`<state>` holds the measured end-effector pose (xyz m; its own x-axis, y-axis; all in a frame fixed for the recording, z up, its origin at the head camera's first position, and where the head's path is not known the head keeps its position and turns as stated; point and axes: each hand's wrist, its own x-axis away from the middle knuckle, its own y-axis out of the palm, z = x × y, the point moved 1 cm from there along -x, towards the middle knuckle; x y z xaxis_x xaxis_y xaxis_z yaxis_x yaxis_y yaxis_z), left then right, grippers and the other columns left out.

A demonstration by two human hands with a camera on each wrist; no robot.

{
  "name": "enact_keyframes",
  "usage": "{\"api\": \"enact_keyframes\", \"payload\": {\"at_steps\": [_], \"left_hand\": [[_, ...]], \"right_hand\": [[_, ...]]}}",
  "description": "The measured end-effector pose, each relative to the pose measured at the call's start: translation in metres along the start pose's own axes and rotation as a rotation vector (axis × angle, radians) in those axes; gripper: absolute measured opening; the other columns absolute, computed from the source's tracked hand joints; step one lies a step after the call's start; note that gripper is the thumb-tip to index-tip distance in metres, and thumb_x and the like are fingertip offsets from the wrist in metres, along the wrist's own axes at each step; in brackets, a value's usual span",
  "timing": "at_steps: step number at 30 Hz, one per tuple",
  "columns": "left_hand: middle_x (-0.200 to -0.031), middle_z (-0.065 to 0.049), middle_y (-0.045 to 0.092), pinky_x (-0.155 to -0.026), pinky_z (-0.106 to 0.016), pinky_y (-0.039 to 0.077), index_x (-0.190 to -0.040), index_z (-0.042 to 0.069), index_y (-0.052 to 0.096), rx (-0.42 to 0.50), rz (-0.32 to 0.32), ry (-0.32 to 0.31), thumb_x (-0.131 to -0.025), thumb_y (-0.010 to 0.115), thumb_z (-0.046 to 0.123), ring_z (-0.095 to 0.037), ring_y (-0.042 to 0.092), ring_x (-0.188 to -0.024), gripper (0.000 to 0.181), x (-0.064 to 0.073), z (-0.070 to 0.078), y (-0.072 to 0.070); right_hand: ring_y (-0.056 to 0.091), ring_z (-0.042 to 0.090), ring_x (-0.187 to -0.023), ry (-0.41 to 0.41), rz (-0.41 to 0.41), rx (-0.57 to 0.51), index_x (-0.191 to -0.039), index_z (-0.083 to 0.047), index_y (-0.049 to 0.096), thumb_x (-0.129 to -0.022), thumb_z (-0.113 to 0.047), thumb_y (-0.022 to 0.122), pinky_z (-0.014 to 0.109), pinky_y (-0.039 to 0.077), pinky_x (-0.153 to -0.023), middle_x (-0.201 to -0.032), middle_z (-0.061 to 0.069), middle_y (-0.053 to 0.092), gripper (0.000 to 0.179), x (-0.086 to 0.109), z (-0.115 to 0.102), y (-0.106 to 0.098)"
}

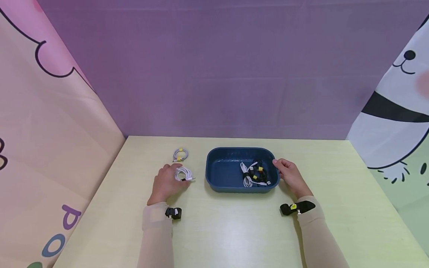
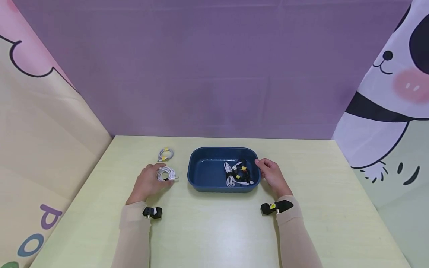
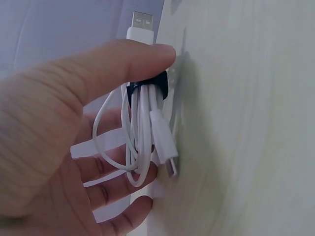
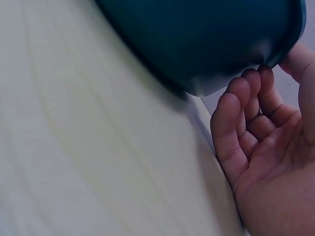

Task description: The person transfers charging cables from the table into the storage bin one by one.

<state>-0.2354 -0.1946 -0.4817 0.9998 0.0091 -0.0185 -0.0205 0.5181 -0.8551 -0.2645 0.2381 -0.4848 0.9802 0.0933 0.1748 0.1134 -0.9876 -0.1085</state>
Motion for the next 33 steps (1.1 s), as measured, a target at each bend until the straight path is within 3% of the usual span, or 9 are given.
{"api": "enact_keyframes", "payload": {"at_steps": [9,20,33], "left_hand": [[-0.122,-0.022,0.061,-0.086,-0.056,0.051,-0.141,0.008,0.059,0.025,0.008,-0.004,-0.078,0.085,0.034,-0.037,0.061,-0.102,0.073,-0.001,-0.001,0.002],[-0.12,-0.022,0.061,-0.089,-0.052,0.052,-0.143,0.005,0.057,0.053,0.01,-0.004,-0.078,0.086,0.033,-0.034,0.061,-0.101,0.076,-0.003,0.0,0.002],[-0.119,-0.021,0.061,-0.09,-0.051,0.053,-0.144,0.006,0.057,0.082,0.027,-0.014,-0.078,0.087,0.033,-0.034,0.061,-0.103,0.077,-0.004,0.005,0.002]], "right_hand": [[0.052,0.008,-0.076,0.012,0.008,0.006,-0.087,-0.015,0.059,-0.106,-0.031,0.056,0.02,0.047,-0.07,-0.075,-0.008,0.052,0.026,0.003,-0.003,0.002],[0.051,0.008,-0.077,0.012,0.028,0.031,-0.092,-0.015,0.061,-0.105,-0.039,0.057,0.021,0.046,-0.07,-0.077,-0.009,0.052,0.028,-0.017,0.024,-0.008],[0.051,0.009,-0.079,-0.004,0.025,0.038,-0.093,-0.015,0.06,-0.104,-0.041,0.057,0.021,0.047,-0.071,-0.078,-0.008,0.051,0.029,-0.016,0.023,-0.008]]}}
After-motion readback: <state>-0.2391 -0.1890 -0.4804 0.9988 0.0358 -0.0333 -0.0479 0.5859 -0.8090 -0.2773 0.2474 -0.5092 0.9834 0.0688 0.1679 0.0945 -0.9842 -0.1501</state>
